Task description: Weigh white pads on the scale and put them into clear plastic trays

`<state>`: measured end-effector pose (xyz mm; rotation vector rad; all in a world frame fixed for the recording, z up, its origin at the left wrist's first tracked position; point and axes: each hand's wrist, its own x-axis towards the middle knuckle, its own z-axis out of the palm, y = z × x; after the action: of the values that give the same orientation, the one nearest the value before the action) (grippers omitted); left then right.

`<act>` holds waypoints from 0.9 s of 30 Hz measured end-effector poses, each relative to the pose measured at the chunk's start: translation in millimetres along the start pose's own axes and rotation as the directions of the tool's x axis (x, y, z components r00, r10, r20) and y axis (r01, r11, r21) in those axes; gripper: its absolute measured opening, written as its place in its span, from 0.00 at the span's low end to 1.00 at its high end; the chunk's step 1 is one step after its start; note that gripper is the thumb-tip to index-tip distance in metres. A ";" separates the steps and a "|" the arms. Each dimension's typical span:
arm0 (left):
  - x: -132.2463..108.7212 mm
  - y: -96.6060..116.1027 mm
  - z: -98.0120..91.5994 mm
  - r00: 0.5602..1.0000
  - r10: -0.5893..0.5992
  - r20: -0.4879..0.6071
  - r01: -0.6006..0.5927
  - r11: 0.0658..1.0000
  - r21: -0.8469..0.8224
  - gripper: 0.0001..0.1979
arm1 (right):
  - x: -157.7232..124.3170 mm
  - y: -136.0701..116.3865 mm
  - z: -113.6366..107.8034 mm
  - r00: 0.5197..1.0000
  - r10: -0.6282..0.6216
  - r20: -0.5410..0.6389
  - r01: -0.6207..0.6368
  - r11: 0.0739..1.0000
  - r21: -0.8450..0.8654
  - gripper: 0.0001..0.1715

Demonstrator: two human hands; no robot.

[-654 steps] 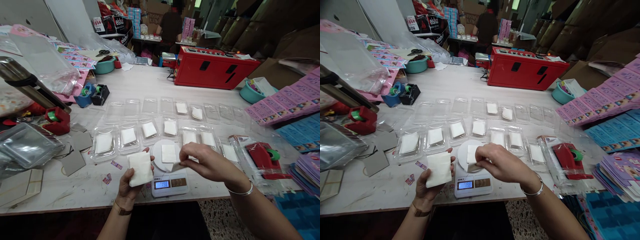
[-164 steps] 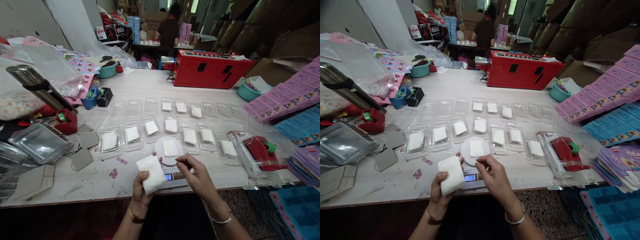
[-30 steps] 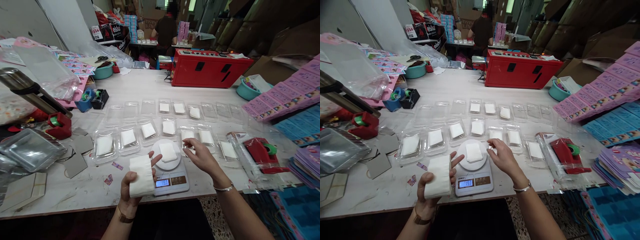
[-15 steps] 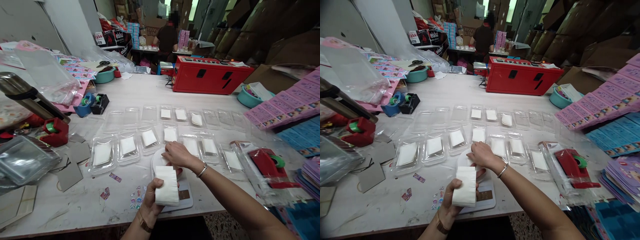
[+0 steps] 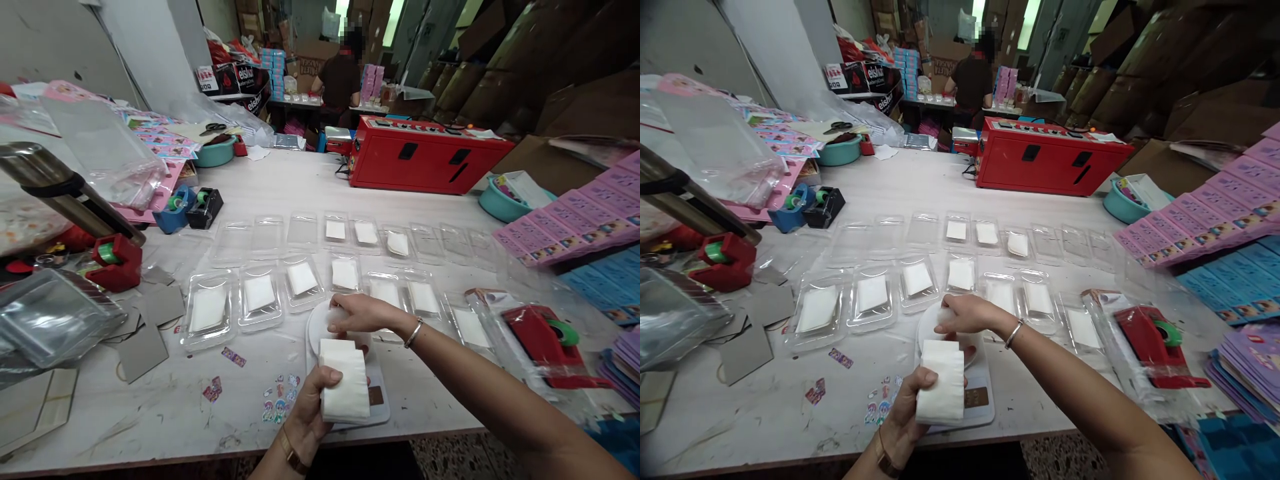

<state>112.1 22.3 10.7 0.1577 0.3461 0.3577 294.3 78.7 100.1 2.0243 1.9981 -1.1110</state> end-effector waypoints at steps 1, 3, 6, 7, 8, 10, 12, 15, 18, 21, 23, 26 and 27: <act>-0.2 -0.2 0.0 1.000 -0.002 -0.002 0.002 1.000 0.004 0.33 | 1.3 1.2 -2.1 1.000 -0.011 0.016 0.011 1.000 0.008 0.26; -0.4 -1.0 -0.5 1.000 -0.009 -0.003 0.009 1.000 0.012 0.31 | 4.3 2.0 -5.2 0.999 -0.023 0.042 0.023 1.000 -0.010 0.24; 0.1 -3.0 -0.7 1.000 -0.010 -0.004 0.010 1.000 0.017 0.30 | 7.2 -1.2 -6.6 0.997 -0.016 0.077 0.020 0.999 -0.051 0.17; 0.4 -3.6 -0.2 1.000 -0.004 -0.005 0.005 1.000 0.018 0.30 | 7.3 -2.9 -6.3 0.997 -0.008 0.082 0.013 0.998 -0.058 0.15; 0.7 -3.9 0.7 1.000 0.002 -0.005 -0.002 1.000 0.017 0.30 | 6.9 -4.4 -5.5 0.997 -0.001 0.082 0.006 0.998 -0.058 0.13; 0.3 -3.9 2.6 1.000 0.020 -0.006 -0.020 1.000 0.008 0.33 | 5.0 -6.4 -3.3 0.997 0.003 0.076 0.001 0.999 -0.049 0.09; -3.0 -2.4 3.8 1.000 0.024 -0.002 -0.024 1.000 -0.012 0.38 | 2.6 -5.6 -1.4 0.998 -0.005 0.064 0.007 1.000 -0.025 0.04; -16.7 3.0 3.0 0.999 -0.006 0.053 0.009 0.998 -0.058 0.46 | 1.9 1.8 -3.6 0.997 -0.030 0.068 0.027 0.999 0.043 0.02; -38.7 12.8 0.8 0.993 0.026 0.115 -0.021 0.999 -0.050 0.47 | 10.8 13.1 -18.0 0.991 -0.074 0.111 0.056 0.985 0.161 0.05; -58.0 26.8 -3.0 0.982 0.112 0.152 -0.109 0.994 -0.029 0.47 | 34.4 21.1 -45.7 0.978 -0.143 0.153 0.093 0.952 0.293 0.10; -64.7 38.2 -9.4 0.974 0.161 0.160 -0.162 0.987 -0.011 0.48 | 58.5 23.2 -69.1 0.973 -0.174 0.151 0.111 0.928 0.357 0.11; -66.7 56.9 -25.3 0.983 0.154 0.101 -0.157 0.987 0.021 0.42 | 103.3 24.1 -106.4 0.979 -0.178 0.100 0.124 0.908 0.401 0.14; -66.5 62.6 -31.0 0.989 0.135 0.064 -0.138 0.990 0.038 0.35 | 119.5 24.5 -118.4 0.982 -0.171 0.078 0.126 0.907 0.401 0.15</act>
<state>22.8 58.5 15.2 0.2344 0.2836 0.4798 352.2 238.1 112.1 1.9393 2.0298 -1.7452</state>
